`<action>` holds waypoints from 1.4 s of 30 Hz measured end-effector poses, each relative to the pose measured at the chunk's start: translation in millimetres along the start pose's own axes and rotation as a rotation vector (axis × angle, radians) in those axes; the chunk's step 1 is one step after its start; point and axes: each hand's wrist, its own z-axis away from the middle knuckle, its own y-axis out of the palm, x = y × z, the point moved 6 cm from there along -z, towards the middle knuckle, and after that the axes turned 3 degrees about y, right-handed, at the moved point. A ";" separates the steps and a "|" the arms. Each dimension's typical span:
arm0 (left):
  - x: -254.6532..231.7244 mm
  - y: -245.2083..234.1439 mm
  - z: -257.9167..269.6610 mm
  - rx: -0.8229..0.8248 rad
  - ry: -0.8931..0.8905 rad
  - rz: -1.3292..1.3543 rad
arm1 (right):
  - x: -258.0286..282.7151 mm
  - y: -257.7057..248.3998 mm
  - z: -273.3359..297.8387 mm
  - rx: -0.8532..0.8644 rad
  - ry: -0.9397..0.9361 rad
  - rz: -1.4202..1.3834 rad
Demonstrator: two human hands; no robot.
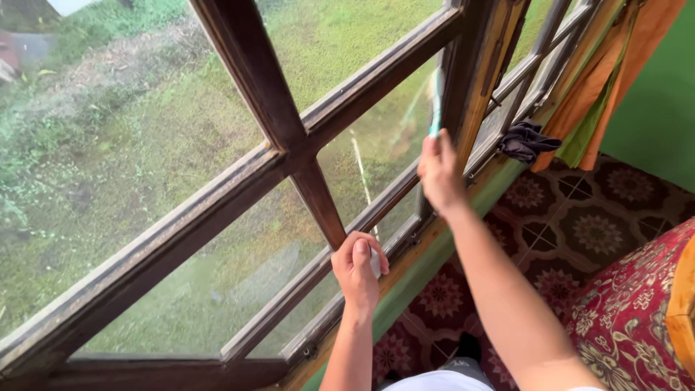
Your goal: The person cleans a window pane and frame by scrubbing the glass and edges with a toothbrush while holding a small container.
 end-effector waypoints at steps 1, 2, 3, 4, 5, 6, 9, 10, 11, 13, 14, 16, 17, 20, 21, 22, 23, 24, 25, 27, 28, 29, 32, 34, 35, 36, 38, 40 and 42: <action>1.1 1.7 -0.5 -0.017 -0.004 0.030 | -2.5 -9.9 -11.6 -0.030 0.109 -0.018; 1.9 3.4 -2.7 -0.033 -0.008 0.060 | -2.2 -10.0 -12.6 -0.036 0.098 -0.021; 2.1 5.9 -4.5 -0.026 -0.004 0.063 | -4.7 -5.6 -5.2 -0.009 0.086 0.022; 3.6 6.4 -6.8 -0.039 -0.020 0.031 | -8.1 -0.4 2.4 0.018 0.075 0.065; 5.9 6.4 -6.3 -0.059 -0.043 -0.004 | -14.8 4.9 15.2 0.018 0.078 0.067; 7.8 8.5 -7.5 -0.059 -0.047 -0.004 | -21.8 12.4 28.8 0.037 0.089 0.108; 7.0 14.8 -12.5 -0.056 -0.010 0.000 | -22.8 14.3 25.6 0.067 0.063 0.166; 5.4 17.0 -14.8 -0.057 0.017 -0.005 | -17.4 13.3 20.8 0.072 0.027 0.185; 3.1 18.6 -15.3 -0.062 0.041 -0.013 | -12.0 10.2 11.2 0.086 0.038 0.182; 0.9 23.4 -18.9 -0.077 0.043 -0.013 | 3.1 -2.8 -15.9 0.103 0.113 0.106; -0.2 27.4 -22.5 -0.078 0.052 -0.005 | 10.2 -5.9 -19.1 0.116 0.116 0.105; -2.6 33.3 -29.1 -0.089 0.065 -0.029 | 14.8 -4.5 -22.3 0.181 0.144 -0.056; -5.1 36.7 -34.4 -0.078 0.083 -0.048 | 11.4 1.2 -17.4 0.191 0.144 -0.061; -8.4 44.4 -44.1 -0.096 0.113 -0.064 | 6.4 9.3 -10.1 0.264 -0.068 0.157; -6.7 46.2 -44.8 -0.103 0.111 -0.070 | -0.2 3.0 -14.0 0.257 -0.035 0.204; -3.4 47.4 -46.3 -0.124 0.103 -0.051 | -5.9 -3.7 -17.9 0.250 -0.001 0.252; -0.4 48.5 -47.4 -0.143 0.098 -0.034 | -7.2 -12.0 -24.2 0.257 0.001 0.245; 1.2 51.5 -44.9 -0.148 0.099 -0.042 | 0.1 -24.3 -31.4 0.235 -0.082 0.112; 1.5 54.2 -45.2 -0.149 0.102 -0.046 | 9.6 -31.1 -39.6 0.211 -0.175 -0.025; 0.3 59.5 -45.6 -0.152 0.119 -0.057 | 11.7 -24.0 -41.0 0.182 -0.144 0.099; 1.0 62.1 -46.2 -0.156 0.112 -0.059 | 10.0 -18.9 -38.5 0.148 -0.104 0.232; 3.0 65.0 -45.5 -0.162 0.096 -0.059 | 8.7 -14.1 -26.3 0.154 -0.107 0.227; 0.9 63.1 -41.6 -0.212 0.143 -0.144 | 14.4 2.8 6.0 0.348 -0.372 0.238; 1.7 58.6 -34.6 -0.239 0.146 -0.107 | -1.1 2.5 4.1 0.434 -0.214 0.424; 1.2 56.2 -31.3 -0.255 0.161 -0.066 | 0.5 -0.8 -0.3 0.456 -0.216 0.421; 0.8 54.4 -26.0 -0.276 0.165 -0.071 | 8.0 -10.9 -9.9 0.377 -0.249 0.367; -2.5 49.9 -17.8 -0.305 0.186 -0.077 | 21.0 -18.3 -20.4 0.320 -0.288 0.299; -3.6 46.2 -6.6 -0.350 0.181 -0.108 | 22.6 -19.2 -21.9 0.292 -0.254 0.255; -8.3 42.0 4.2 -0.392 0.178 -0.138 | 9.0 7.4 -2.1 0.427 -0.186 0.363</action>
